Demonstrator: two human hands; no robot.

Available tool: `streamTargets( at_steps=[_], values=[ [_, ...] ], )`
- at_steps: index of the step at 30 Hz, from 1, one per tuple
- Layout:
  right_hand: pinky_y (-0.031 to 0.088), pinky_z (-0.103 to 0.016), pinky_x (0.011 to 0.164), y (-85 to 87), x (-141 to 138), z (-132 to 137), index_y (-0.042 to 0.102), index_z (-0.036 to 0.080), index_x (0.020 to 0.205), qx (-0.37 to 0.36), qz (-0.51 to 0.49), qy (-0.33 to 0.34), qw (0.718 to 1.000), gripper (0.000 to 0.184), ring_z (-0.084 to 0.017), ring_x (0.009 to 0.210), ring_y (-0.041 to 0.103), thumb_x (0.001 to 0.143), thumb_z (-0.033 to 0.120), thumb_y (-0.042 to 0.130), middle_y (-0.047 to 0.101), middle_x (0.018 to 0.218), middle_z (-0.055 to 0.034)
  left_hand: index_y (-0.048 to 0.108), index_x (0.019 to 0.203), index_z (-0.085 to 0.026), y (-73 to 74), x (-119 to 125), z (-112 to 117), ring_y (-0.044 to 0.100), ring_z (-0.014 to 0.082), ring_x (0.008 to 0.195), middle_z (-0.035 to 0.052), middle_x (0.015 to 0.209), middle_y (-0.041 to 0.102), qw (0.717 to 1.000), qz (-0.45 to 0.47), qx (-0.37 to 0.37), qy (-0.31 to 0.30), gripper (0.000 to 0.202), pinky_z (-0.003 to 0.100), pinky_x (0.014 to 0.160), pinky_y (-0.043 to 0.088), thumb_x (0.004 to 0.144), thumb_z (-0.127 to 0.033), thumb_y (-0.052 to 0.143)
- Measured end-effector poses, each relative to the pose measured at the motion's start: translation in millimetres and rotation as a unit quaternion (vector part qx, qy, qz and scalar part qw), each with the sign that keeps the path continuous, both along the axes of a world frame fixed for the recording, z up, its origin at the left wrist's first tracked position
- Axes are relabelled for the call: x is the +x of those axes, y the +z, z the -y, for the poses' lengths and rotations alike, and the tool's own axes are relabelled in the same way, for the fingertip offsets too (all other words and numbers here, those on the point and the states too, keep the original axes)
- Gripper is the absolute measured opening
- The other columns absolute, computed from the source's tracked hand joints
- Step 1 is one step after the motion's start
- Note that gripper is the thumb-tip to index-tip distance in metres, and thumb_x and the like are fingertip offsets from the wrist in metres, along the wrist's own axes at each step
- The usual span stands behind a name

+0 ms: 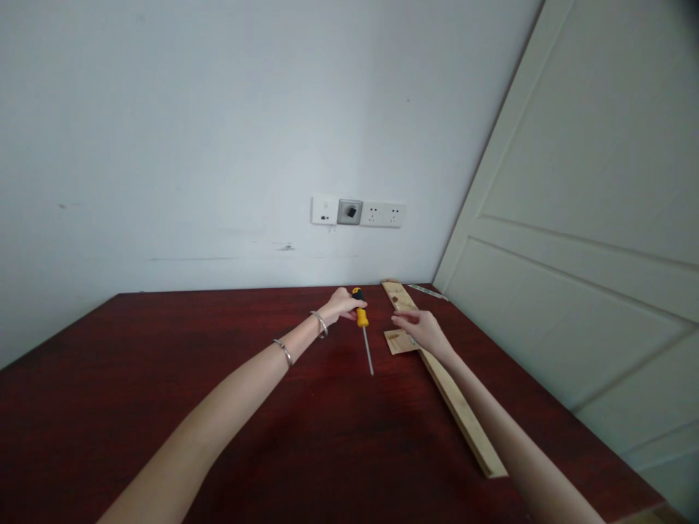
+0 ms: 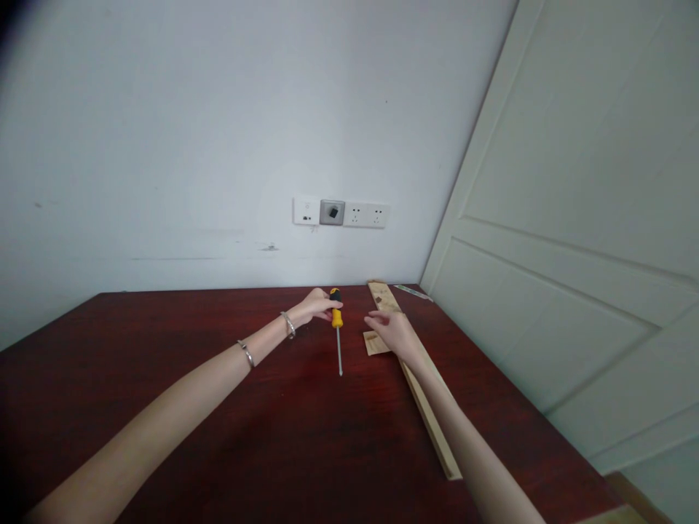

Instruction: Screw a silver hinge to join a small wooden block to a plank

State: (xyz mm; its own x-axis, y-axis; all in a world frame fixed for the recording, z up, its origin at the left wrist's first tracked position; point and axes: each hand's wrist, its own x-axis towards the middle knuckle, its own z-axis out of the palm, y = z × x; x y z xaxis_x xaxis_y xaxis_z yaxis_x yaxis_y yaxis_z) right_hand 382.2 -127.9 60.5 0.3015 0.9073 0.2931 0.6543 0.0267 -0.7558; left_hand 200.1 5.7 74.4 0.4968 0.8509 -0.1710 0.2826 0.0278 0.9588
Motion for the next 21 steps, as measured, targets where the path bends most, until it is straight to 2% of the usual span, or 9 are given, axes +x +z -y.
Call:
streamTargets(
  at_steps=[3, 6, 11, 17, 21],
  values=[
    [0.055, -0.030, 0.068, 3.5, -8, -13, 0.074, 0.014, 0.092, -0.017, -0.028, 0.018, 0.999, 0.038, -0.024, 0.080, 0.072, 0.071, 0.045, 0.070, 0.077, 0.086, -0.0088, 0.064, 0.079, -0.006, 8.7, 10, 10, 0.064, 0.0123, 0.056, 0.0086, 0.066, 0.069, 1.000, 0.021, 0.010, -0.018, 0.013, 0.023, 0.059, 0.055, 0.075, -0.017, 0.069],
    [0.055, -0.027, 0.061, 1.5, -13, -17, 0.074, 0.014, 0.094, -0.034, -0.050, 0.026, 0.998, 0.039, -0.023, 0.076, 0.073, 0.070, 0.044, 0.073, 0.077, 0.082, -0.0090, 0.065, 0.079, -0.006, 10.6, 18, 15, 0.064, 0.0130, 0.056, 0.0098, 0.069, 0.070, 0.999, 0.020, 0.025, -0.024, 0.015, 0.025, 0.058, 0.055, 0.075, -0.020, 0.070],
    [0.054, -0.025, 0.056, -9.4, -19, -22, 0.073, 0.010, 0.096, -0.041, -0.053, 0.021, 0.998, 0.044, -0.022, 0.072, 0.072, 0.071, 0.046, 0.072, 0.076, 0.078, -0.0088, 0.066, 0.077, -0.007, 4.2, 30, 18, 0.066, 0.0156, 0.058, 0.0098, 0.069, 0.070, 0.999, 0.005, 0.035, -0.002, 0.018, 0.026, 0.057, 0.056, 0.073, -0.022, 0.072],
    [0.050, -0.023, 0.053, -16.0, -24, -30, 0.076, 0.013, 0.085, -0.037, -0.021, -0.006, 0.999, 0.032, -0.021, 0.070, 0.071, 0.072, 0.041, 0.069, 0.076, 0.076, -0.0077, 0.064, 0.083, -0.008, -7.0, 39, 19, 0.067, 0.0164, 0.061, 0.0082, 0.072, 0.070, 0.998, 0.014, 0.045, 0.039, 0.020, 0.026, 0.057, 0.054, 0.073, -0.023, 0.073],
    [0.048, -0.022, 0.053, -18.4, -24, -35, 0.076, 0.012, 0.079, -0.037, 0.002, -0.030, 0.999, 0.024, -0.021, 0.070, 0.071, 0.070, 0.033, 0.067, 0.076, 0.073, -0.0074, 0.064, 0.087, -0.009, -7.4, 38, 19, 0.067, 0.0179, 0.077, 0.0109, 0.088, 0.071, 0.988, -0.015, 0.143, 0.058, 0.029, 0.025, 0.068, 0.052, 0.068, -0.026, 0.078]
  ],
)
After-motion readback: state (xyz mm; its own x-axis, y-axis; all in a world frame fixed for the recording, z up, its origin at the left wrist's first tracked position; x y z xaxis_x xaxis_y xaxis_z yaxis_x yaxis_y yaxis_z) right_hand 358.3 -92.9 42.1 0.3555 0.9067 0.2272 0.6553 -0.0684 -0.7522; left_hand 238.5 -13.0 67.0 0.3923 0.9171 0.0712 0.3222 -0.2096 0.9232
